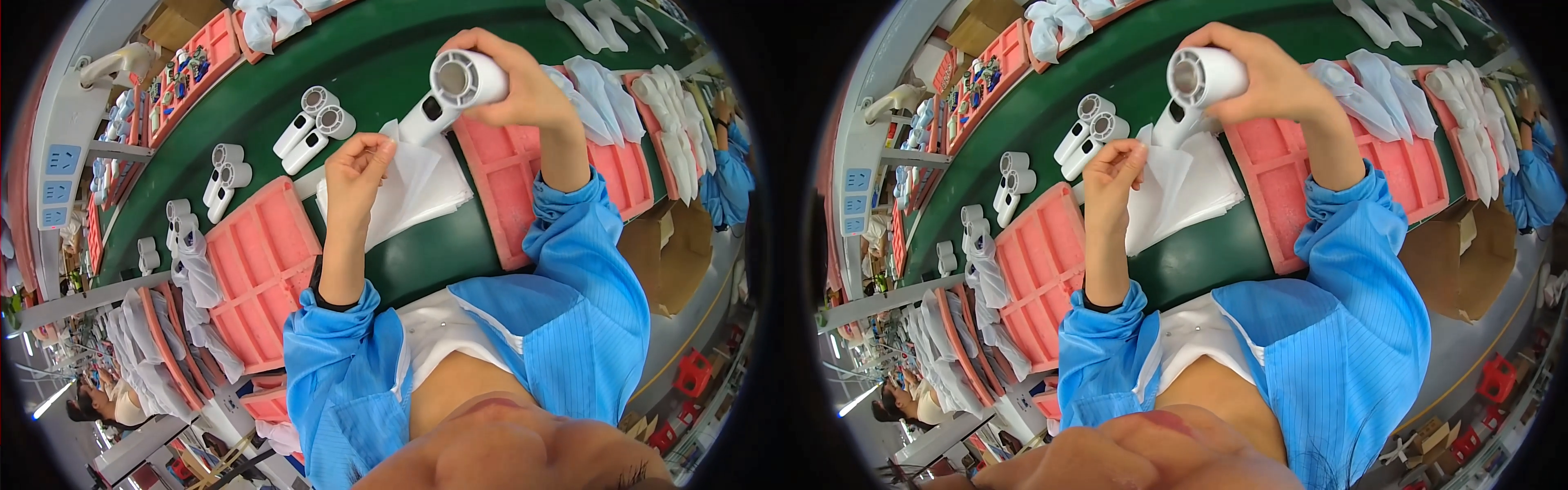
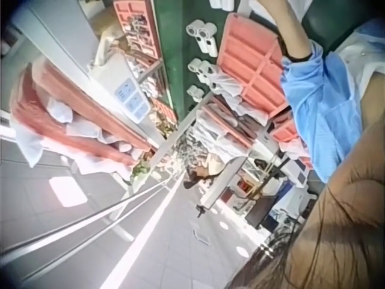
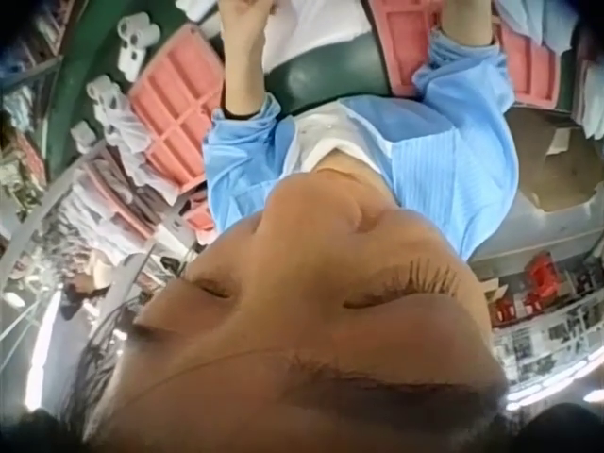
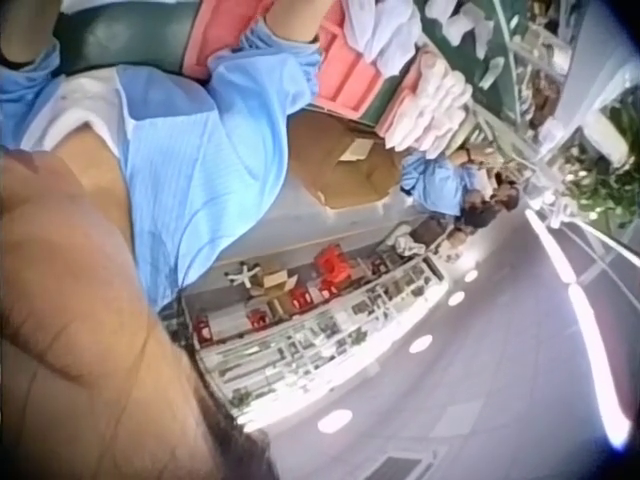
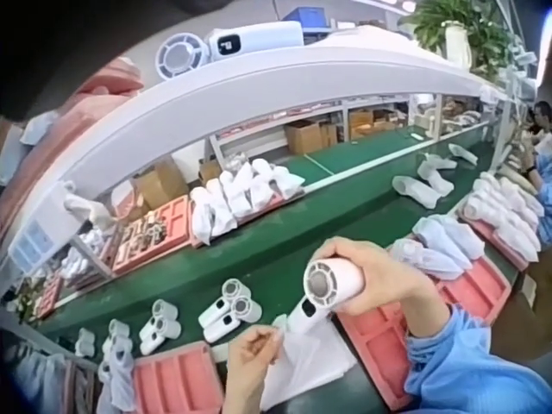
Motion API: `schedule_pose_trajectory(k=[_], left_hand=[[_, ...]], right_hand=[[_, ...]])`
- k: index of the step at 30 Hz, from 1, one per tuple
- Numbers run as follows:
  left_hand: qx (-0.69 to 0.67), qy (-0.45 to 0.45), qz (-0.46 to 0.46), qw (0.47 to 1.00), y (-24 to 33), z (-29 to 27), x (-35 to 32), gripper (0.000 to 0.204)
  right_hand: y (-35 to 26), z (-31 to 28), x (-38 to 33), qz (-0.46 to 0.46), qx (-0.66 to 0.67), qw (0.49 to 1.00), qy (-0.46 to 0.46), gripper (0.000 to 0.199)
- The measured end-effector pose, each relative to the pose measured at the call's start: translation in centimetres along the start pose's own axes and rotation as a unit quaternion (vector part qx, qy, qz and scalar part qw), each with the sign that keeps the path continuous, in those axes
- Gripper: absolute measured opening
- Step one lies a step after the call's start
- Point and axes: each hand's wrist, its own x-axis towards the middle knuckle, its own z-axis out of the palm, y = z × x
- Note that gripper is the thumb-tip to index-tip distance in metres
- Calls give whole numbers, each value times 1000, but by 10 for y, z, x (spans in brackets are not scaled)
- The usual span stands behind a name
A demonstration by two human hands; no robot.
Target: Assembling and packaging small white plastic components and placing them into pink trays at an assembly station.
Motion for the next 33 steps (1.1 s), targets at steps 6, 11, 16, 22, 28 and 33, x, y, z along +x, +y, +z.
schedule_pose_trajectory(k=[6, 11, 16, 22, 28, 33], left_hand=[[2, 39, 1, 999, 6, -13, -3, 12], [3, 15, -4, 1000, 9, -5, -2, 12], [-49, 31, 43, 997, 13, -13, -10, 11], [-290, 84, 40, 952, 21, -19, -1, 12], [-42, 132, 141, 980, 6, -40, 1, 11], [244, 291, 277, 883, 24, -24, -5, 8]], right_hand=[[-16, 5, -7, -51, 28, 997, 55, 49], [-24, -6, -11, -68, 32, 995, 70, 51], [-12, 39, 1, -84, 84, 992, -33, 57], [-8, 65, 2, -172, -61, 982, 57, 59], [-26, 60, -2, -168, -24, 983, 65, 59], [-8, 95, -2, -226, -42, 968, 96, 59]])
